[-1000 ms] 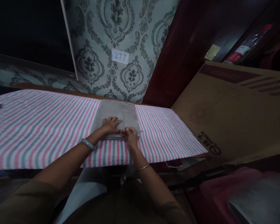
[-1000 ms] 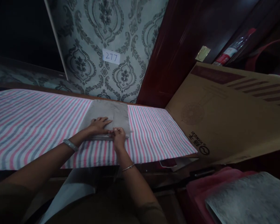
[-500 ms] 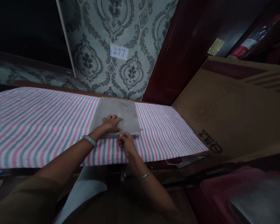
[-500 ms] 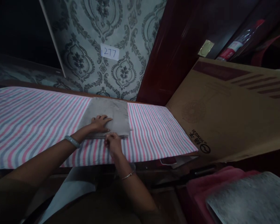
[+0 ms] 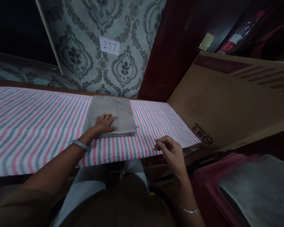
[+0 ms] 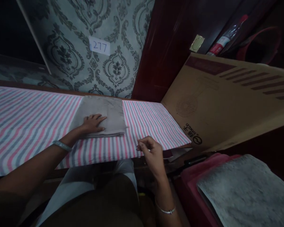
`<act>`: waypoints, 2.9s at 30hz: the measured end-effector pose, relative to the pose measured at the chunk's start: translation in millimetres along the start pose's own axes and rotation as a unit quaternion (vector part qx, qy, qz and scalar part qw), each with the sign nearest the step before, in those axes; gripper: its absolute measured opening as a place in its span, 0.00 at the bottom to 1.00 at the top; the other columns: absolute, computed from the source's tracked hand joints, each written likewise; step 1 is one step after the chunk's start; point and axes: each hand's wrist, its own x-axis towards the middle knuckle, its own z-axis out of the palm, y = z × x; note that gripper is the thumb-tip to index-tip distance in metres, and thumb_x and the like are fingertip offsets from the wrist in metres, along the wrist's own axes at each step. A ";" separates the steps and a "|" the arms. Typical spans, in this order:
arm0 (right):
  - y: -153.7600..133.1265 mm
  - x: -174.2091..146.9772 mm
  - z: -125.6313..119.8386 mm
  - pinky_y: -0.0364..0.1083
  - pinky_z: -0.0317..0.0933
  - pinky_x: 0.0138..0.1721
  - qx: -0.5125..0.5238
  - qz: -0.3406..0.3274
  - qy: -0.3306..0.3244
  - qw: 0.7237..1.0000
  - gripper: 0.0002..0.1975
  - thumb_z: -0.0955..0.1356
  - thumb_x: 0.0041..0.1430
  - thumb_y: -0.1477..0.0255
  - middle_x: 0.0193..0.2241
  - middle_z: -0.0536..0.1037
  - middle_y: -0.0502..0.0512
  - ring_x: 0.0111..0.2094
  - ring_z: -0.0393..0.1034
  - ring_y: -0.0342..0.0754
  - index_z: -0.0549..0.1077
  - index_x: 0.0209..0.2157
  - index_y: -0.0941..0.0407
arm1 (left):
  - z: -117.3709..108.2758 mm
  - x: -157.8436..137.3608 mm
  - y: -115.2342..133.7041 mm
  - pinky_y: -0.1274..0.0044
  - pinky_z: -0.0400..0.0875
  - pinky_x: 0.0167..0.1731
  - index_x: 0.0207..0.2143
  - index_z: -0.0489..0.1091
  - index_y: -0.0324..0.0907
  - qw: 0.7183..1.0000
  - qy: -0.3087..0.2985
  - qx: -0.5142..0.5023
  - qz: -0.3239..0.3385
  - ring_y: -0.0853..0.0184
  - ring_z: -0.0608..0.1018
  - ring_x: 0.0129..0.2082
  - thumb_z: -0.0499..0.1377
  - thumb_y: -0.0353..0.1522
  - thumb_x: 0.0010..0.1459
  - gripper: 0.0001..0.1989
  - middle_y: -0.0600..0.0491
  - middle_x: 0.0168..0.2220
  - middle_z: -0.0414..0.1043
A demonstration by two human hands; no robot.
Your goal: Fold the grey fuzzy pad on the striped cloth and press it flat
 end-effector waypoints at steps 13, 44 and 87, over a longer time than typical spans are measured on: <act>-12.0 -3.4 -54.2 0.64 0.59 0.58 -0.177 -0.162 -0.037 0.970 0.15 0.66 0.64 0.61 0.42 0.82 0.58 0.58 0.67 0.60 0.78 0.26 0.50 | 1.3 -6.1 0.3 0.54 0.47 0.60 0.69 0.52 0.51 1.000 0.021 -0.003 0.013 0.45 0.53 0.67 0.52 0.51 0.59 0.38 0.45 0.70 0.48; 130.0 87.8 72.5 0.48 0.68 0.43 -0.083 -0.012 0.040 0.996 0.14 0.64 0.53 0.72 0.42 0.80 0.56 0.44 0.74 0.51 0.78 0.39 0.54 | 30.2 9.6 81.5 0.70 0.67 0.42 0.40 0.72 0.41 0.935 0.221 -0.263 0.088 0.58 0.76 0.40 0.53 0.31 0.55 0.12 0.47 0.38 0.76; 121.9 131.4 116.5 0.40 0.56 0.25 0.073 0.113 -0.009 0.991 0.07 0.70 0.41 0.67 0.18 0.67 0.43 0.22 0.60 0.41 0.70 0.22 0.54 | 22.7 8.9 46.9 0.79 0.62 0.25 0.32 0.69 0.41 0.655 0.117 -0.746 0.007 0.71 0.69 0.22 0.66 0.39 0.36 0.19 0.59 0.23 0.71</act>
